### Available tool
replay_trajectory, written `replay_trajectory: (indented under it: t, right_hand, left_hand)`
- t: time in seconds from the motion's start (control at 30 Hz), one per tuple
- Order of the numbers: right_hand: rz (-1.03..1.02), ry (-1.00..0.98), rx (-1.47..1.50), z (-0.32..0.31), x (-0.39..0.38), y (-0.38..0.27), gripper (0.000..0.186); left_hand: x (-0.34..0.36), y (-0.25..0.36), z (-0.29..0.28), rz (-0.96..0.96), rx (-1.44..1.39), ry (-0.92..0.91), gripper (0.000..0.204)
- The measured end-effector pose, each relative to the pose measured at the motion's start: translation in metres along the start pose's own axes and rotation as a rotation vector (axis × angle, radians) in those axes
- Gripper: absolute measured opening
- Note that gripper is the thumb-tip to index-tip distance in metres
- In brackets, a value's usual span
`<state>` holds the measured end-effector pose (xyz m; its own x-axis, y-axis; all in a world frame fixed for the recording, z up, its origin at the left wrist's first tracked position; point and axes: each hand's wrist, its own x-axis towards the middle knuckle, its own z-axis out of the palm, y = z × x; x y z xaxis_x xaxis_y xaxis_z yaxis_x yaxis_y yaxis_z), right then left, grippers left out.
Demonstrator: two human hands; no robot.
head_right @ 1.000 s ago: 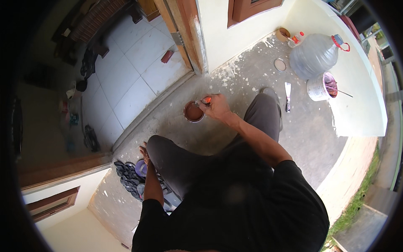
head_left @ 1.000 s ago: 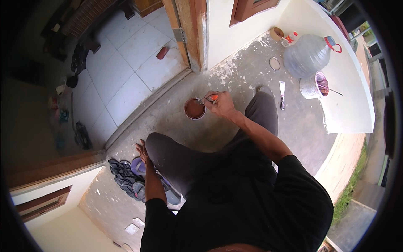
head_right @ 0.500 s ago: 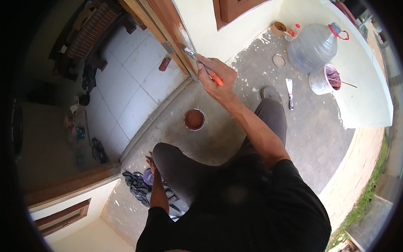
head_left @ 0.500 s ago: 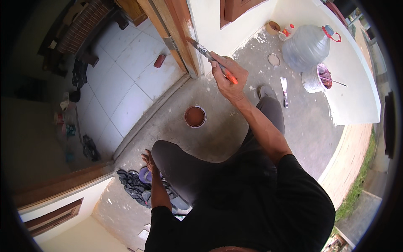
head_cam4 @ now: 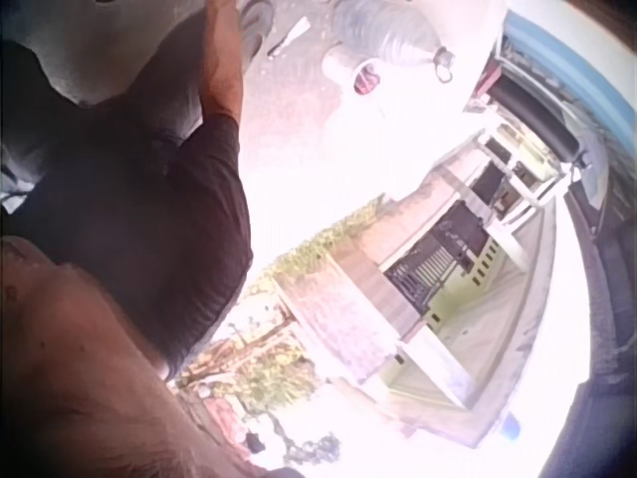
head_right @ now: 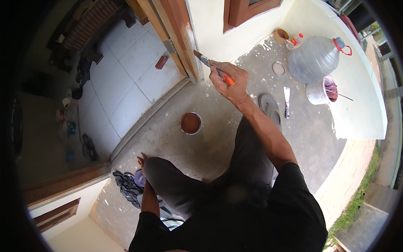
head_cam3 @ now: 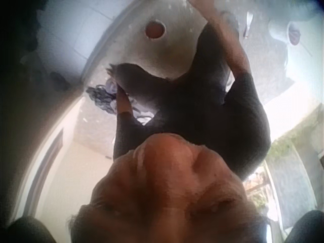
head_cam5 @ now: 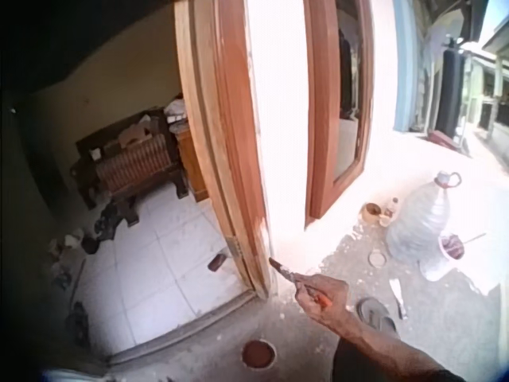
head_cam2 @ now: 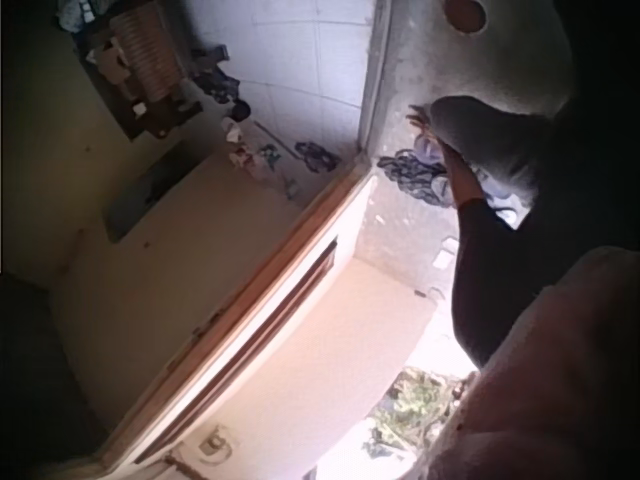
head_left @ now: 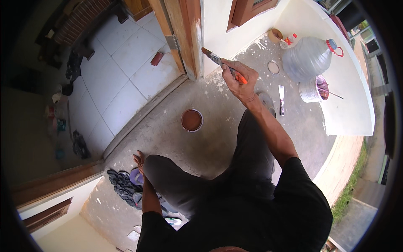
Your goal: The person is painting a wooden door frame with a brush, dipping it into a small container of brown paint and applying it to the edges of the frame.
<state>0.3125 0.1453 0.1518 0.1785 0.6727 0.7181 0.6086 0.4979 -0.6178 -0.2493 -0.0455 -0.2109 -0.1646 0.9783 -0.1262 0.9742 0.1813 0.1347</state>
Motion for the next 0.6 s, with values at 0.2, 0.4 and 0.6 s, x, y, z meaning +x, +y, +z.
replay_trajectory:
  t: [0.2,0.4,0.6]
  right_hand:
    - [-0.003,-0.086,-0.083,0.024,-0.053,0.037,0.020]
    - [0.134,-0.022,-0.153,0.040,-0.069,0.049,0.022]
    - [0.066,0.059,-0.149,0.063,-0.060,0.042,0.021]
  left_hand:
    - [0.012,0.028,-0.005,-0.197,-0.053,-0.156,0.064]
    - [0.006,0.084,-0.059,-0.285,-0.062,-0.235,0.118]
    - [0.005,0.074,-0.083,-0.352,-0.018,-0.264,0.129]
